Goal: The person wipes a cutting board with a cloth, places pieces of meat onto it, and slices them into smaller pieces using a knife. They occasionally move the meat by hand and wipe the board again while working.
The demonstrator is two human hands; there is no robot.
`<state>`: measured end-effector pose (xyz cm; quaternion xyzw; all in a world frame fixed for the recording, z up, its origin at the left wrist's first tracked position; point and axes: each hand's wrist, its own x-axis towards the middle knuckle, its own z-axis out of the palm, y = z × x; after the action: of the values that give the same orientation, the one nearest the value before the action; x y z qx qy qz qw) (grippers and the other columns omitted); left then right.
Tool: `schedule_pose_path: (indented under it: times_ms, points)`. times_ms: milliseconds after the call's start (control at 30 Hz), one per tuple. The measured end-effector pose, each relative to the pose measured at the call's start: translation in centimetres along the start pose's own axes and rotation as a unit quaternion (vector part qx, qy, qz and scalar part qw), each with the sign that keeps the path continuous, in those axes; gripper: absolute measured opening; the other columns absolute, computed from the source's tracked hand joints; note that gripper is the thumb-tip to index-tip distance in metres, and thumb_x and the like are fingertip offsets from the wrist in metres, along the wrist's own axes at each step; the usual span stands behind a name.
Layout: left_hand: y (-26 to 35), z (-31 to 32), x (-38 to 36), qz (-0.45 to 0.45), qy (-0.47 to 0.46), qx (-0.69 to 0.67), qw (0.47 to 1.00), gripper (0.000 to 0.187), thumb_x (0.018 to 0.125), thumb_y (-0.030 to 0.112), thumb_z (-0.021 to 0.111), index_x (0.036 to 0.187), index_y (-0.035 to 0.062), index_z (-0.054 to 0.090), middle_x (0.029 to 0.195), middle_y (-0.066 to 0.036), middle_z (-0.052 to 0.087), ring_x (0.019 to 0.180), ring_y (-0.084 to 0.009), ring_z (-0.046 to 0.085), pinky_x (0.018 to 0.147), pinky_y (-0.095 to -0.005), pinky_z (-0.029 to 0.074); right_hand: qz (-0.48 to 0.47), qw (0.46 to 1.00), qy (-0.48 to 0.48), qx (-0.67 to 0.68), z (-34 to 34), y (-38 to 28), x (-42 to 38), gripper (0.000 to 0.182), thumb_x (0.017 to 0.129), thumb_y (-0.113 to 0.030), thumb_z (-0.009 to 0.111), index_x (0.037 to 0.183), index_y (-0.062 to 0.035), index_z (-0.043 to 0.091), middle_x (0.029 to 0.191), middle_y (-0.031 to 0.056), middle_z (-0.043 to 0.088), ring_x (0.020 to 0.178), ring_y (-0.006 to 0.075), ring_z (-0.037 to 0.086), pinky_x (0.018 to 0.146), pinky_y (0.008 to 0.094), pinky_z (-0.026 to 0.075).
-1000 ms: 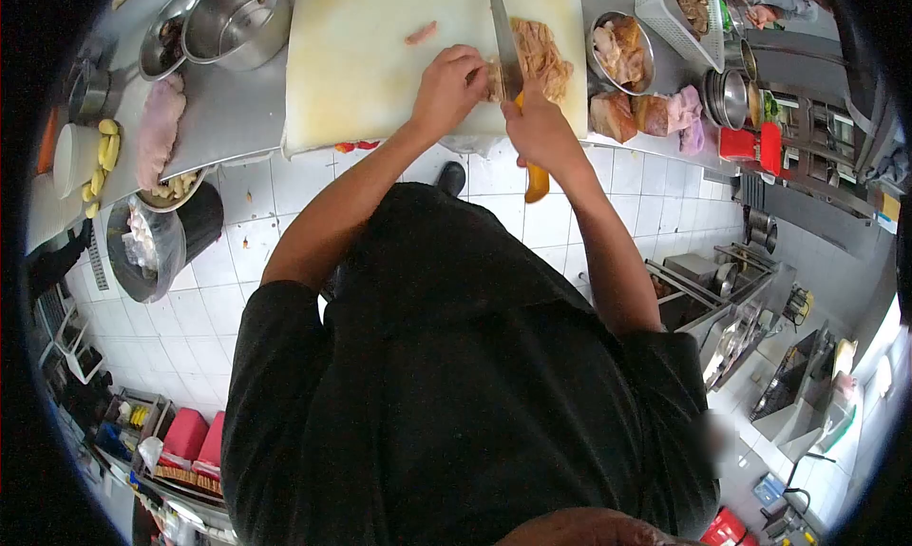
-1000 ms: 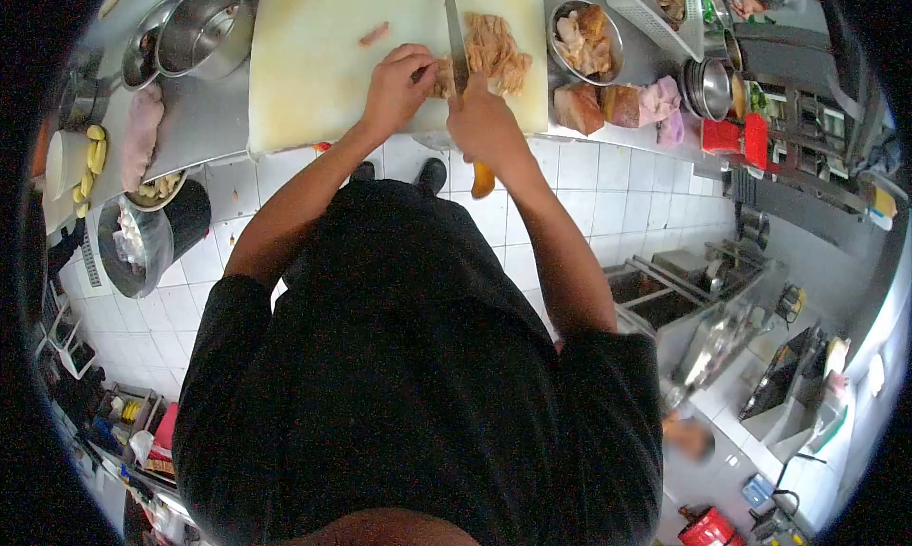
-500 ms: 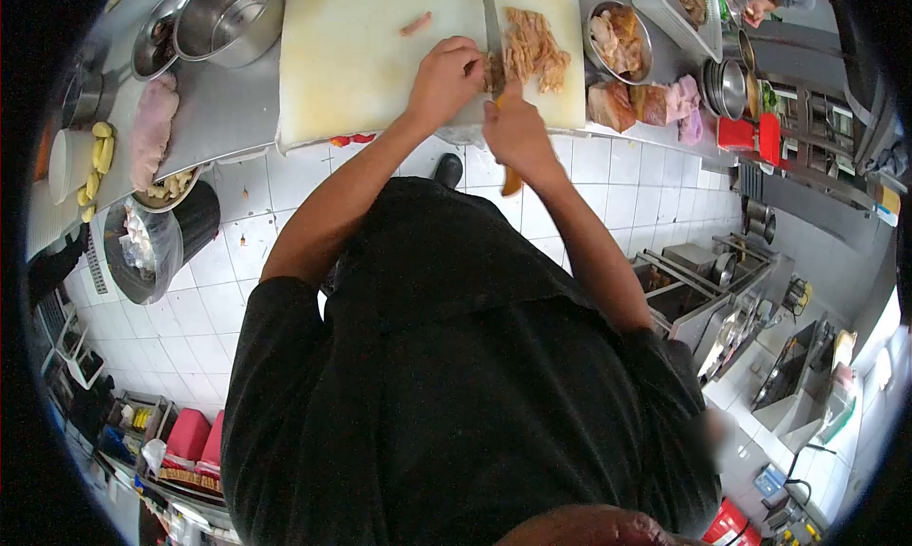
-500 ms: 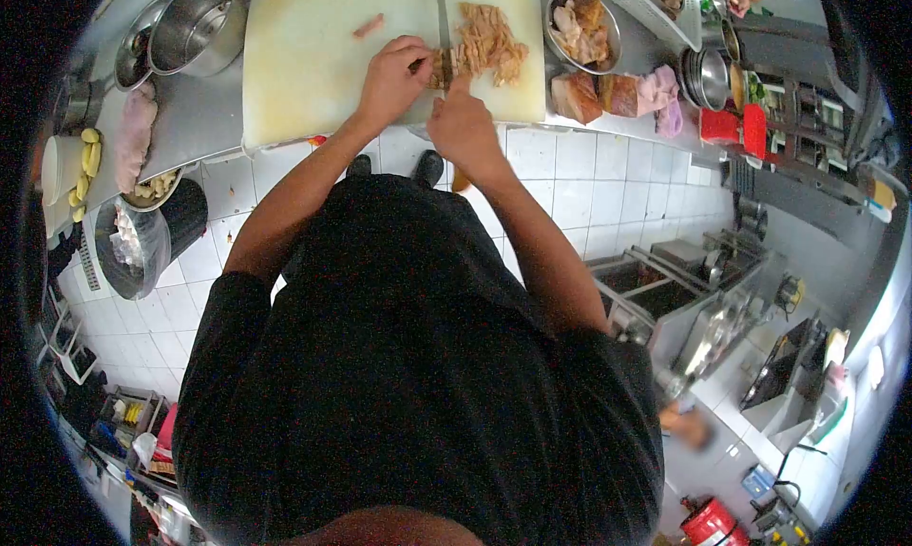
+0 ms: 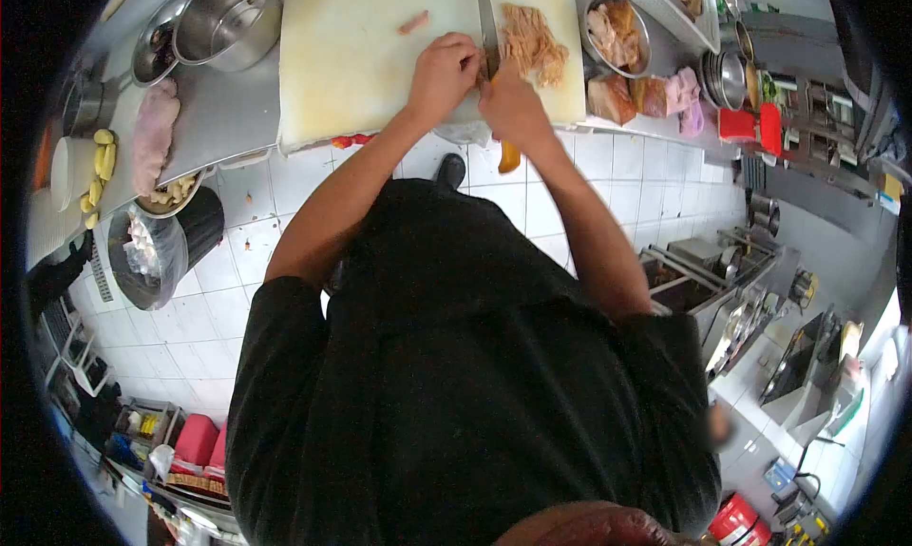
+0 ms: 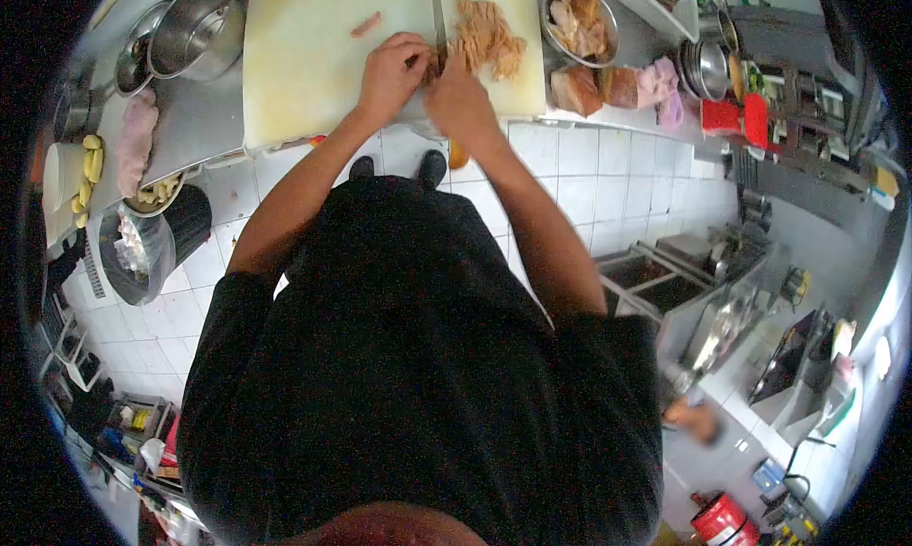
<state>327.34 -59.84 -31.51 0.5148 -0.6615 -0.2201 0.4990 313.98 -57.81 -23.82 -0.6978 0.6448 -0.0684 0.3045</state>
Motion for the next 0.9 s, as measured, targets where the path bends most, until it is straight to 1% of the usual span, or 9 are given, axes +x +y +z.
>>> schedule_pose_path:
  times_ms: [100,133,233,367,433,600,767,800,900]
  points:
    - [0.2,-0.4,0.8,-0.026,0.012,-0.021,0.999,0.013,0.084,0.009,0.066,0.092,0.0011,0.073,0.098,-0.01,0.07,0.083,-0.0255,0.068,0.075,-0.0334,0.056,0.065,0.992,-0.074,0.082,-4.0,-3.1,-1.0,0.033,0.092,-0.016,0.052,0.107,0.0101,0.039,0.087,0.0347,0.063,0.065,0.0409,0.068,0.067,0.0496,0.055]
    - [0.2,-0.6,0.8,-0.038,0.035,-0.039,0.998,0.013,0.084,0.01,0.066,0.093,0.0013,0.073,0.099,-0.01,0.07,0.084,-0.0258,0.068,0.075,-0.0334,0.056,0.068,0.991,-0.083,0.08,-4.6,-3.6,-1.6,0.034,0.092,-0.016,0.052,0.107,0.0114,0.038,0.086,0.0336,0.064,0.056,0.0346,0.068,0.062,0.0451,0.056]
    - [0.6,-0.8,0.8,-0.061,0.039,-0.044,0.996,0.014,0.085,0.01,0.066,0.092,0.0014,0.073,0.099,-0.01,0.07,0.083,-0.0259,0.068,0.075,-0.0333,0.056,0.07,0.993,-0.066,0.065,-3.2,-3.7,-2.9,0.033,0.096,-0.019,0.05,0.109,0.0085,0.035,0.074,0.027,0.064,0.05,0.0325,0.066,0.047,0.0419,0.053]
    - [-0.4,-0.1,0.9,0.008,-0.001,0.036,0.999,0.012,0.084,0.009,0.067,0.092,0.0011,0.073,0.099,-0.009,0.07,0.08,-0.024,0.069,0.072,-0.0318,0.056,-0.071,0.99,0.103,-0.063,2.2,0.7,-0.6,0.029,0.095,-0.018,0.051,0.103,0.0063,0.037,0.072,0.0271,0.064,0.048,0.0334,0.065,0.047,0.0428,0.054]
    - [-0.3,-0.2,0.5,-0.015,-0.015,0.026,0.999,0.012,0.084,0.009,0.068,0.092,0.0014,0.073,0.099,-0.009,0.07,0.079,-0.0239,0.068,0.071,-0.0319,0.056,0.017,0.999,0.012,0.029,0.2,-0.3,-0.1,0.033,0.095,-0.019,0.052,0.107,0.0086,0.039,0.075,0.0276,0.064,0.05,0.0322,0.066,0.048,0.0421,0.054]
    - [0.9,-1.3,1.2,-0.1,0.032,-0.073,0.992,0.011,0.08,0.008,0.066,0.085,0.0009,0.073,0.094,-0.011,0.07,0.08,-0.029,0.067,0.079,-0.0361,0.054,0.061,0.994,-0.061,0.06,-3.4,-2.6,-0.9,0.04,0.095,-0.021,0.054,0.114,0.0113,0.038,0.08,0.0281,0.064,0.049,0.0305,0.066,0.047,0.0403,0.053]
    - [-0.9,-1.7,2.2,0.006,0.109,0.007,0.994,0.011,0.081,0.008,0.066,0.083,0.0012,0.073,0.093,-0.011,0.071,0.079,-0.0281,0.067,0.076,-0.0359,0.055,0.096,0.99,-0.062,0.086,-3.2,-4.8,-3.1,0.036,0.095,-0.02,0.054,0.109,0.0095,0.039,0.08,0.0304,0.064,0.049,0.0327,0.065,0.049,0.042,0.054]
    - [-0.9,-1.9,2.3,-0.009,0.089,-0.003,0.996,0.011,0.081,0.008,0.066,0.084,0.0013,0.073,0.093,-0.011,0.071,0.079,-0.0286,0.067,0.077,-0.0363,0.055,0.094,0.99,-0.063,0.084,-2.8,-4.9,-3.0,0.035,0.094,-0.019,0.054,0.108,0.0091,0.039,0.08,0.0312,0.063,0.049,0.0334,0.065,0.05,0.0424,0.054]
    - [-0.4,-1.5,2.5,-0.047,0.014,-0.016,0.999,0.011,0.081,0.009,0.066,0.087,0.0019,0.074,0.094,-0.011,0.071,0.082,-0.0289,0.067,0.08,-0.0369,0.054,-0.06,0.993,0.072,-0.075,1.5,-2.4,-2.1,0.036,0.086,-0.011,0.055,0.109,0.0107,0.039,0.083,0.0322,0.064,0.08,0.0462,0.067,0.078,0.0511,0.053]
